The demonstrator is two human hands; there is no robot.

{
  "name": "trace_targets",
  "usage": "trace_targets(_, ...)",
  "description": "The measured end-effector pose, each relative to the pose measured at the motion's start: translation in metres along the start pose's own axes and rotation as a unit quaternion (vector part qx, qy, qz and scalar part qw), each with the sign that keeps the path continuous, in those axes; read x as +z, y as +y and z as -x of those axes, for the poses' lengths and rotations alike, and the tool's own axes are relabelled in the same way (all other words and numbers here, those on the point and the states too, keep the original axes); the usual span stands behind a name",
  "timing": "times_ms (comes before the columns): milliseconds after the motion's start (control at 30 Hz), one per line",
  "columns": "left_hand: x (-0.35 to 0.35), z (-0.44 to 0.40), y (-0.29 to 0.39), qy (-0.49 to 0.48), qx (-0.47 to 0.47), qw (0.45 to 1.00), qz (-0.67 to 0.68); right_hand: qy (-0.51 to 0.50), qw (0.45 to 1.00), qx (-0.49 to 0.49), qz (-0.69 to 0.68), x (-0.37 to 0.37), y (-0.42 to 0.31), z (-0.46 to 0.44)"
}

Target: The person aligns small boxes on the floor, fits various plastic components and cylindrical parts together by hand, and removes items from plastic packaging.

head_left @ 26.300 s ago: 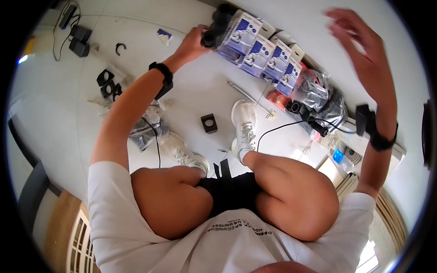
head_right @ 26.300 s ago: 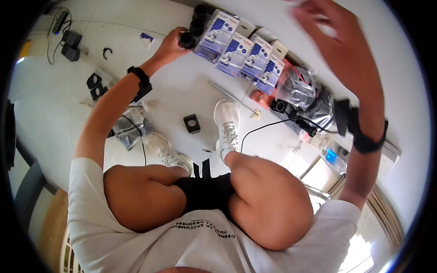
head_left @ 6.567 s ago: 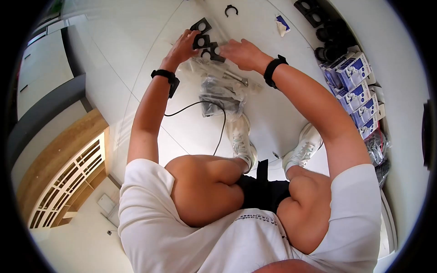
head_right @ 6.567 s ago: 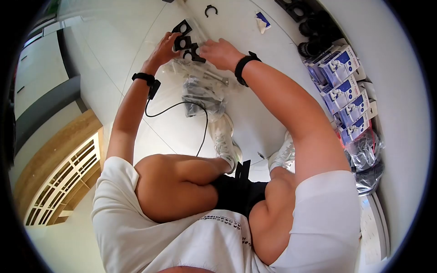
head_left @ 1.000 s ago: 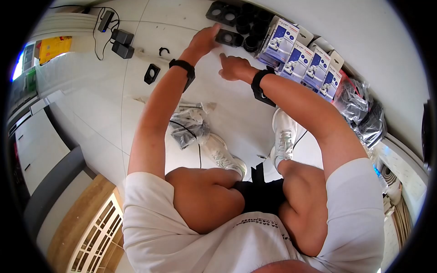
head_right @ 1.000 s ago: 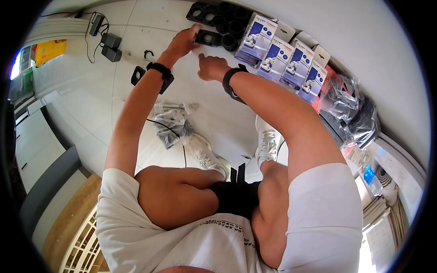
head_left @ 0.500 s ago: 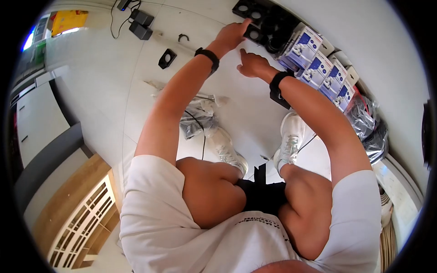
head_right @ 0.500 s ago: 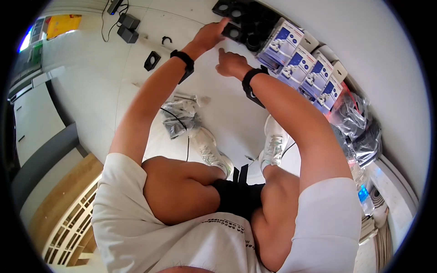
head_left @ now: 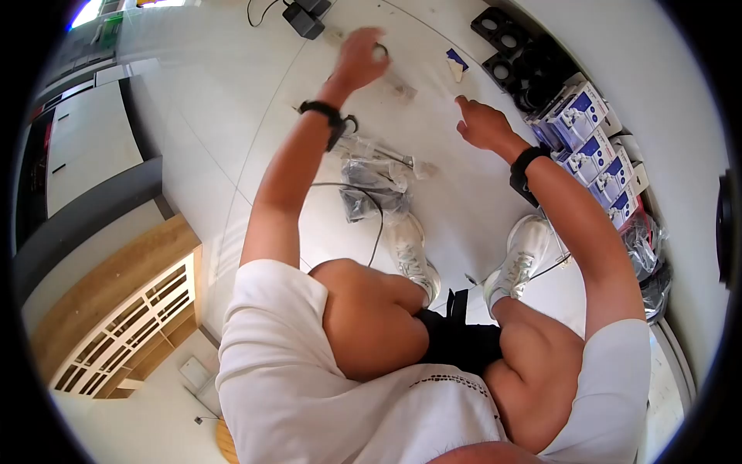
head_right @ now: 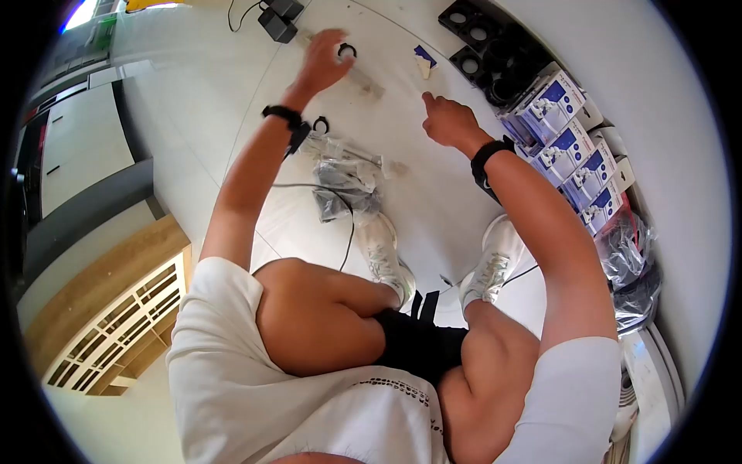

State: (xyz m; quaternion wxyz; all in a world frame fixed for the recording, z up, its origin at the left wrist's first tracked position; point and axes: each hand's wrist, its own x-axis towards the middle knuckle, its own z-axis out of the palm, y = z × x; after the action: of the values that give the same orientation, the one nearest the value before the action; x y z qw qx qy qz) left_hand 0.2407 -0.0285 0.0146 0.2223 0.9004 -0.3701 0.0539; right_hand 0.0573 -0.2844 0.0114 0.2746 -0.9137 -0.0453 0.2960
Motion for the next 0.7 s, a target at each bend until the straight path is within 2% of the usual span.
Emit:
trace_targets(67,-0.027,0.040,-0.039,-0.053,-0.060,0.994,-0.074,0.018,1.000,-0.017,0.005,0.006,-0.002,-0.009)
trace_targets(100,-0.037,0.058,-0.051,-0.096,-0.149,0.980,-0.089,0.074,0.994,-0.064,0.047,0.012,-0.003,-0.012)
trace_targets(133,-0.039,0.078,-0.072,-0.125,-0.179,0.972,-0.087,0.129,0.981,-0.110,0.091,0.014,-0.004,-0.014)
trace_targets(200,-0.053,0.094,-0.070,-0.175,-0.244,0.950,-0.085,0.157,0.972,-0.129,0.116,0.011,-0.013,-0.018)
trace_targets(300,-0.052,0.097,-0.058,-0.188,-0.257,0.946,-0.059,0.210,0.948,-0.175,0.162,0.016,-0.020,-0.031)
trace_targets(367,-0.043,0.086,-0.053,-0.169,-0.246,0.953,-0.053,0.132,0.964,-0.175,0.153,0.018,-0.025,-0.036)
trace_targets(400,-0.036,0.081,-0.056,-0.168,-0.241,0.955,-0.034,0.182,0.952,-0.190,0.155,0.033,-0.020,-0.040)
trace_targets(467,-0.017,0.077,-0.069,-0.161,-0.225,0.961,0.011,0.184,0.950,-0.187,0.168,0.037,-0.024,-0.044)
trace_targets(533,-0.007,0.072,-0.083,-0.194,-0.184,0.963,-0.023,0.226,0.936,-0.205,0.174,0.040,-0.021,-0.049)
trace_targets(600,-0.012,0.067,-0.077,-0.202,-0.159,0.965,-0.058,0.195,0.948,-0.206,0.147,0.034,-0.020,-0.050)
trace_targets(633,-0.015,0.068,-0.081,-0.189,-0.173,0.966,-0.045,0.175,0.955,-0.201,0.133,0.025,-0.023,-0.046)
trace_targets(700,-0.019,0.070,-0.093,-0.159,-0.260,0.952,-0.042,0.164,0.954,-0.199,0.155,0.032,-0.017,-0.051)
